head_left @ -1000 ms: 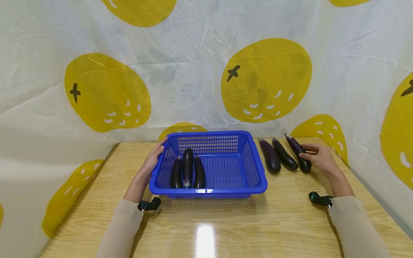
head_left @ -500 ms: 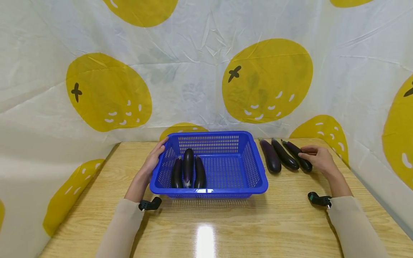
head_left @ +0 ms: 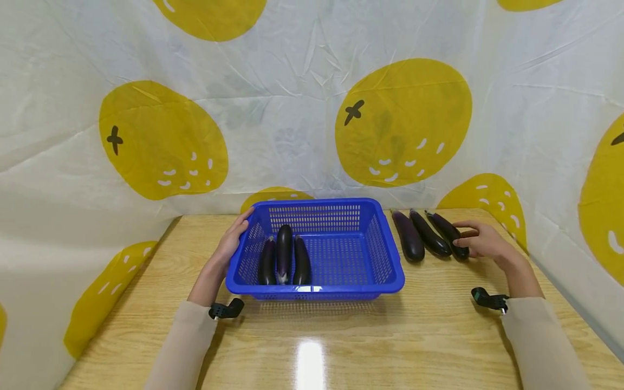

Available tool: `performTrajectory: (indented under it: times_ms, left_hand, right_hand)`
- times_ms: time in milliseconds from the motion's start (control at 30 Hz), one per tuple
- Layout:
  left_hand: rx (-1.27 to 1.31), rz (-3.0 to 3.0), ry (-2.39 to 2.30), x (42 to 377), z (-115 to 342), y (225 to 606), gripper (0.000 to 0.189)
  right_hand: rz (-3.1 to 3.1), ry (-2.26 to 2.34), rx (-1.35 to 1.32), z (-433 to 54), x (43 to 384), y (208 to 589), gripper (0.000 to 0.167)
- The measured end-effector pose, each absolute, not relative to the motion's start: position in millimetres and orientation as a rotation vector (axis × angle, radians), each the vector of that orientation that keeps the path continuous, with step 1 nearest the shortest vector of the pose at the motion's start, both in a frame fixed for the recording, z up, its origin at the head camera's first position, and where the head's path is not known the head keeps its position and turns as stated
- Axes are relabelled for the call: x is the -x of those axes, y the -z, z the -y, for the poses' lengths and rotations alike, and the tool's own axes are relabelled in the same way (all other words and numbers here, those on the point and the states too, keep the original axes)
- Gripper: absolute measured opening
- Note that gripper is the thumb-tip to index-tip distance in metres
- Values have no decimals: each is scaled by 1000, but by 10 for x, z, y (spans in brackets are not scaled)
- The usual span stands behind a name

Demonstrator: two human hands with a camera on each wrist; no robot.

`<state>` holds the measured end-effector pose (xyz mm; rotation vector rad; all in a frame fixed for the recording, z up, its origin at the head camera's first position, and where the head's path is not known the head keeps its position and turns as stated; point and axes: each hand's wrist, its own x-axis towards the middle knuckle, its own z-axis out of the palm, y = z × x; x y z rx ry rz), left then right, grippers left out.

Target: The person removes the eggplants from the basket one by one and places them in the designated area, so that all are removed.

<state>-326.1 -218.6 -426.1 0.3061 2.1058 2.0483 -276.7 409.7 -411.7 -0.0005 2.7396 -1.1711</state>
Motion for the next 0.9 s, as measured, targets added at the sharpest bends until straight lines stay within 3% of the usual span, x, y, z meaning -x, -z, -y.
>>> performTrajectory:
  times_ms: [533, 900]
  left_hand:
    - [-321, -2119, -2040, 3256, 2188, 4251, 52]
    - [-318, -2100, -2069, 3252, 2180, 4259, 52]
  right_hand:
    - [-2738, 1126, 15, -4061, 2748, 4050, 78]
    - [-2757, 1165, -3, -4085, 2706, 4007, 74]
